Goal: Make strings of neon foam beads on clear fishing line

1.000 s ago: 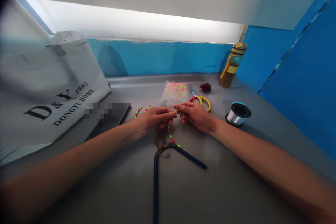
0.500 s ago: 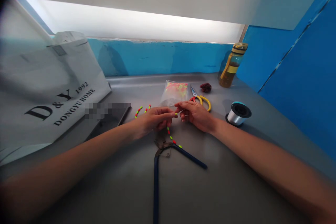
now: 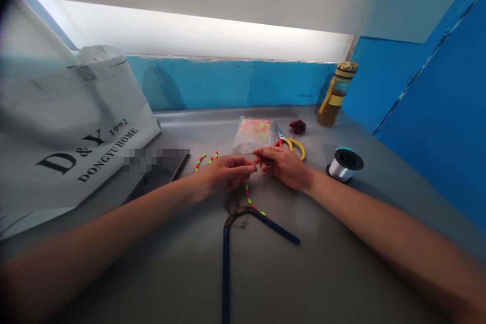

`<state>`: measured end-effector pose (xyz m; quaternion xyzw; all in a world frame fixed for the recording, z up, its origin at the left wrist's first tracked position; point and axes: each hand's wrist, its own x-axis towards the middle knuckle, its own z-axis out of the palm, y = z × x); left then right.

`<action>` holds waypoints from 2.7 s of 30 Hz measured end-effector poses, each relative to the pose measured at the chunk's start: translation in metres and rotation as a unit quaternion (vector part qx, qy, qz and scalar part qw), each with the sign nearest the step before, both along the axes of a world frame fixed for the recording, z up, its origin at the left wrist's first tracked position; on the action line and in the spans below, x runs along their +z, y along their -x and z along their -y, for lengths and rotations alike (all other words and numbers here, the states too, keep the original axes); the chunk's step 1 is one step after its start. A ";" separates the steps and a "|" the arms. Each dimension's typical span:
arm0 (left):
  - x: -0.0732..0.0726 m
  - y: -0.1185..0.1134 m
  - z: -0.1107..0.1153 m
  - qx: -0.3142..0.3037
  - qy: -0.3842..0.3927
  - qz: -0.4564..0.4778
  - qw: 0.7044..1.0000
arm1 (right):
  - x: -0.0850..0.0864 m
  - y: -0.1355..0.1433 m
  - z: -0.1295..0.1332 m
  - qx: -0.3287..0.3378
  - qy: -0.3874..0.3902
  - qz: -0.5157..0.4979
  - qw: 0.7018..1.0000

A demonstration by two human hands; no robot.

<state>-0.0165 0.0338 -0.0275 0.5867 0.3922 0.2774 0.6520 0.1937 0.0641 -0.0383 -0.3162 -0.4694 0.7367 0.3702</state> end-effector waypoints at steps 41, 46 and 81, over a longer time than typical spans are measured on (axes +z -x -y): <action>-0.001 0.002 -0.003 -0.004 0.022 0.026 0.999 | -0.007 -0.003 -0.006 -0.018 0.003 -0.045 0.999; 0.000 0.001 -0.004 -0.002 0.031 0.023 0.999 | -0.005 -0.003 -0.004 -0.043 0.019 -0.053 0.998; -0.002 0.003 -0.004 -0.063 0.005 -0.031 0.998 | 0.000 -0.003 -0.005 -0.060 0.045 -0.042 0.996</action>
